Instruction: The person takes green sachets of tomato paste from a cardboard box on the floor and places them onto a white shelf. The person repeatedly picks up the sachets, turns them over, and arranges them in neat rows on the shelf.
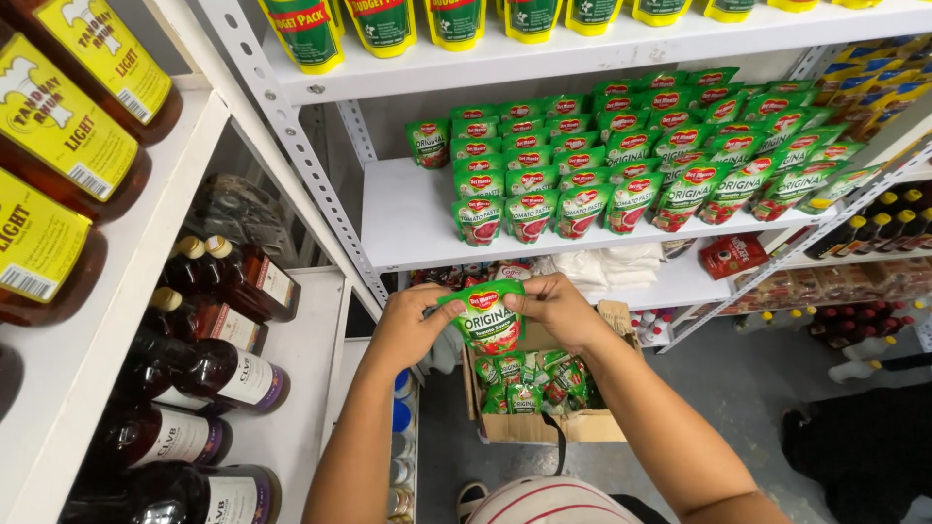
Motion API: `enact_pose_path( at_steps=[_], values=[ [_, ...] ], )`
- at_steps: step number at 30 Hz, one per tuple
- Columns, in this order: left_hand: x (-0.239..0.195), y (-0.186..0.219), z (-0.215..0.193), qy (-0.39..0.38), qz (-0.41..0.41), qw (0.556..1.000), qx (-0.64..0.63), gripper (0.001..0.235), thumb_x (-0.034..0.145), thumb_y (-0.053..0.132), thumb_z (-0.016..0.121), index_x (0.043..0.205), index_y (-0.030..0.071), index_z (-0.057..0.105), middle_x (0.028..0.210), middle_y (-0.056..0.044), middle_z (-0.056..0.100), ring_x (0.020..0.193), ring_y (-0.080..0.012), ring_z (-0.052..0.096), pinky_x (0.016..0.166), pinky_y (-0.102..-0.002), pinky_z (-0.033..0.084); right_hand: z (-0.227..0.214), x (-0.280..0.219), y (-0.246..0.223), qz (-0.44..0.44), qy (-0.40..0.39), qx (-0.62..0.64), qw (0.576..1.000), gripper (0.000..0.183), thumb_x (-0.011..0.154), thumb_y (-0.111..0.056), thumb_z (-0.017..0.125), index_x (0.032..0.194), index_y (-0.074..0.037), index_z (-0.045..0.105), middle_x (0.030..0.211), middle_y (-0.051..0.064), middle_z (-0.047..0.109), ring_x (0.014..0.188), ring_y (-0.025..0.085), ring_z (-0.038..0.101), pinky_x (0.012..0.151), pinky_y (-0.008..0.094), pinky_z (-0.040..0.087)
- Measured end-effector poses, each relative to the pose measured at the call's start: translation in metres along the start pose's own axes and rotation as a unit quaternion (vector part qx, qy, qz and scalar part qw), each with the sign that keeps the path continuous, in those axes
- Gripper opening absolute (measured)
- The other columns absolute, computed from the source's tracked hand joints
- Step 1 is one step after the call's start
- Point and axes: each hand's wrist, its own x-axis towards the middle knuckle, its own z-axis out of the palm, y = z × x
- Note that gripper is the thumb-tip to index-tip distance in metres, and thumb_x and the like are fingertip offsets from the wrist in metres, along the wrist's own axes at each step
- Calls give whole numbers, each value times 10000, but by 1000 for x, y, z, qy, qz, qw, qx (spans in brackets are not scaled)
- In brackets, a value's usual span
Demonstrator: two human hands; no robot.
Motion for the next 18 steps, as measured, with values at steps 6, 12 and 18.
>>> enact_pose_path(
  at_steps=[6,12,18],
  values=[
    [6,17,-2,-13,-48,998,28,280,899,300,735,1012,48,781,897,-109,762,805,-282,744,734,-366,548,-6,3,-3,68,12,38,997,221,944,-141,708,1079,20,777,958,80,782,865,143,715,826,341,600],
    [5,15,12,-37,-32,998,32,335,800,306,816,1020,56,779,922,-119,744,840,-287,723,736,-382,537,-33,6,6,72,1,131,989,228,969,-176,658,1058,11,756,1025,79,780,926,164,719,858,361,602],
    [11,-2,28,4,-97,993,62,255,878,295,758,951,51,774,875,-108,716,790,-302,687,711,-397,507,-81,27,56,59,-100,140,983,227,1089,-197,671,1064,19,737,1060,61,747,965,149,657,874,365,547]
  ],
)
